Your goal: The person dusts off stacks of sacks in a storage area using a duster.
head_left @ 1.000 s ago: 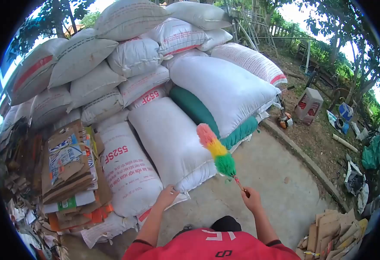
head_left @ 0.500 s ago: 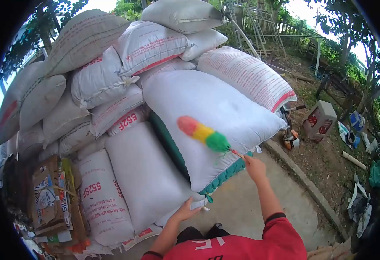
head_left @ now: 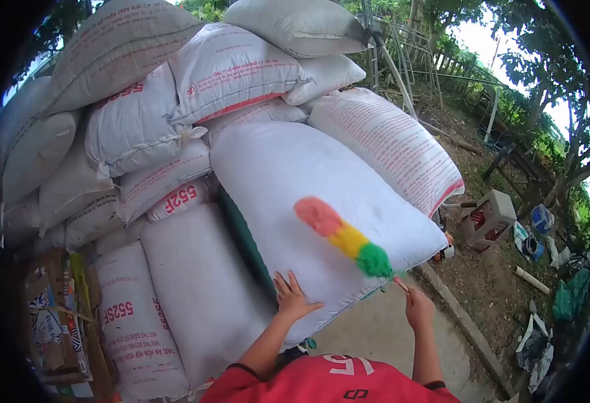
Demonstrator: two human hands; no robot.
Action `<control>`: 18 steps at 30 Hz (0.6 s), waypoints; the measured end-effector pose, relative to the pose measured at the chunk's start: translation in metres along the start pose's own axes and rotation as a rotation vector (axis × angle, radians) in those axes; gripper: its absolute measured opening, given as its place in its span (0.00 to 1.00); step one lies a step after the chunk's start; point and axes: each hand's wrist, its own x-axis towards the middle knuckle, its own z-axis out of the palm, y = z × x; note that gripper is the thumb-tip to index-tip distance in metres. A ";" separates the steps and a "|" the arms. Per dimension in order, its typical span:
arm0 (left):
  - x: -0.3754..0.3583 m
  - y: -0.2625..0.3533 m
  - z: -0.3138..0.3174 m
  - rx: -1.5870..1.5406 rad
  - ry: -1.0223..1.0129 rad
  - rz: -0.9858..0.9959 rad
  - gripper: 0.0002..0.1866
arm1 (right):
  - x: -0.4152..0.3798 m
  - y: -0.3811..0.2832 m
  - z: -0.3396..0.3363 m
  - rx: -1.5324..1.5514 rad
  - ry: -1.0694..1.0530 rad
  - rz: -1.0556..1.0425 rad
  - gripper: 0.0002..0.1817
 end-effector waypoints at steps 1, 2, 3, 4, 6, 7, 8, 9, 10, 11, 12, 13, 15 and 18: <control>0.000 -0.002 -0.001 0.037 -0.043 -0.016 0.72 | 0.005 -0.004 -0.003 -0.265 -0.212 -0.010 0.16; 0.000 -0.003 -0.002 0.040 -0.039 -0.003 0.72 | 0.011 0.018 0.007 -0.243 -0.112 0.099 0.16; 0.001 -0.003 -0.003 0.037 -0.050 -0.014 0.72 | 0.017 0.058 0.019 -0.218 -0.021 0.207 0.16; 0.000 -0.002 -0.003 0.036 -0.045 0.001 0.72 | 0.022 0.111 0.024 -0.160 0.058 0.314 0.16; 0.003 -0.003 -0.006 0.042 -0.017 -0.003 0.72 | 0.051 0.175 0.017 0.025 0.139 0.609 0.16; 0.003 -0.004 -0.004 0.047 -0.004 0.017 0.71 | 0.059 0.179 0.013 0.142 0.136 0.806 0.17; 0.001 -0.005 -0.003 0.046 0.002 0.038 0.71 | 0.065 0.161 0.018 0.140 0.122 0.799 0.17; 0.002 -0.007 -0.003 0.036 0.002 0.023 0.71 | 0.077 0.142 0.025 0.159 0.231 0.600 0.16; 0.003 -0.005 -0.004 0.046 -0.004 0.018 0.71 | 0.090 0.109 0.028 0.175 0.334 0.397 0.16; 0.001 -0.005 -0.002 0.059 -0.015 0.012 0.71 | 0.103 0.059 0.035 0.162 0.225 0.302 0.15; 0.000 -0.005 -0.001 0.055 -0.021 0.000 0.71 | 0.110 0.010 0.044 0.092 0.070 0.200 0.14; 0.000 -0.005 -0.001 0.047 -0.009 0.006 0.70 | 0.113 -0.042 0.054 -0.013 -0.092 0.144 0.13; 0.001 -0.006 -0.001 0.045 0.009 0.003 0.70 | 0.105 -0.140 0.050 -0.032 -0.207 0.063 0.11; 0.002 -0.005 0.005 0.066 0.015 -0.027 0.70 | 0.073 -0.205 0.077 -0.077 -0.698 -0.333 0.14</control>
